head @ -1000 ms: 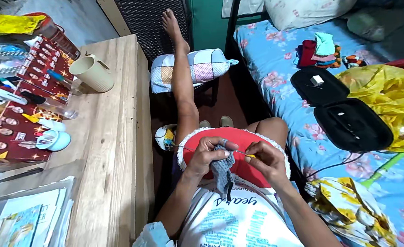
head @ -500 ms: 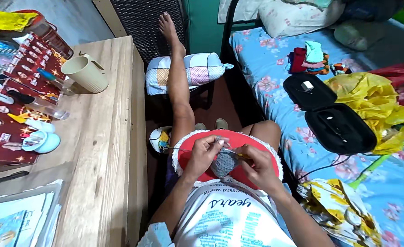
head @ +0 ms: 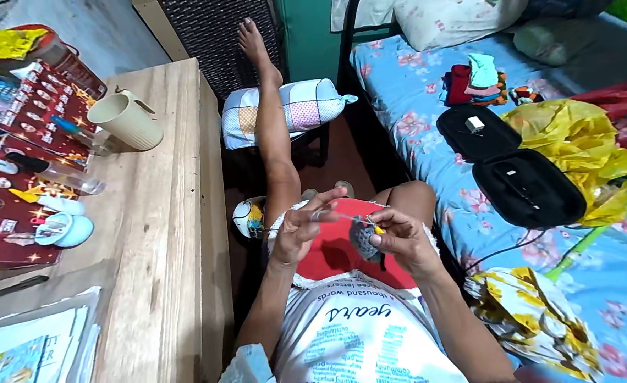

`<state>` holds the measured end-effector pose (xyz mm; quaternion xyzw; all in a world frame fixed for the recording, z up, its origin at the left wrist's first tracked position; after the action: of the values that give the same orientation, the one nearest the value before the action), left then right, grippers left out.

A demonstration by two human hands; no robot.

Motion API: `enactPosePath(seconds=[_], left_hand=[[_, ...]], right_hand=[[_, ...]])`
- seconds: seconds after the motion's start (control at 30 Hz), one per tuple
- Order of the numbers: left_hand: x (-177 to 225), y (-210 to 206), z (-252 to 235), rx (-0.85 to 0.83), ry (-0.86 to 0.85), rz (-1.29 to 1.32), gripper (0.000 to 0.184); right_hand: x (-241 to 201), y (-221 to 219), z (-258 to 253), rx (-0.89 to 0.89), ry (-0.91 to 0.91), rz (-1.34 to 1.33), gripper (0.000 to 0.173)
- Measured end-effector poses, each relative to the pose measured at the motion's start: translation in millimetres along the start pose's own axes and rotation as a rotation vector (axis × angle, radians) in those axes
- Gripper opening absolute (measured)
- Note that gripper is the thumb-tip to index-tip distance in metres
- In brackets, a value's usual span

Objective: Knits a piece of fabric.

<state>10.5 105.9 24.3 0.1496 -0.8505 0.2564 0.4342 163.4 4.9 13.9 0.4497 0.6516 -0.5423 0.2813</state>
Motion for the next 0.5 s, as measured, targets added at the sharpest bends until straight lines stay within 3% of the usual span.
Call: enactPosePath(seconds=[0.17, 0.3, 0.5], left_hand=[[-7.8, -28.6, -1.4, -0.025, 0.108, -0.236, 0.080], [6.7, -37.6, 1.8, 0.183, 0.203, -0.360, 0.074], [7.8, -36.2, 7.2, 0.284, 0.301, -0.364, 0.060]], right_hand=[[-3.9, -2.6, -2.5, -0.039, 0.038, 0.026, 0.030], [-5.5, 0.4, 0.6, -0.013, 0.088, 0.098, 0.030], [-12.4, 1.5, 4.2, 0.052, 0.112, 0.246, 0.030]])
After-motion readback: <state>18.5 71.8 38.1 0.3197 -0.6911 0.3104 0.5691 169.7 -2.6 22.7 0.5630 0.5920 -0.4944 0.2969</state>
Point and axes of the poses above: each hand's wrist, its own z-axis away from the middle knuckle, its own y-axis out of the back of the hand, x = y × z, the point moved 7 cm from there along -z, towards the middle knuckle, and after that the axes turned 5 degrees about -z, right-handed, at the moved point
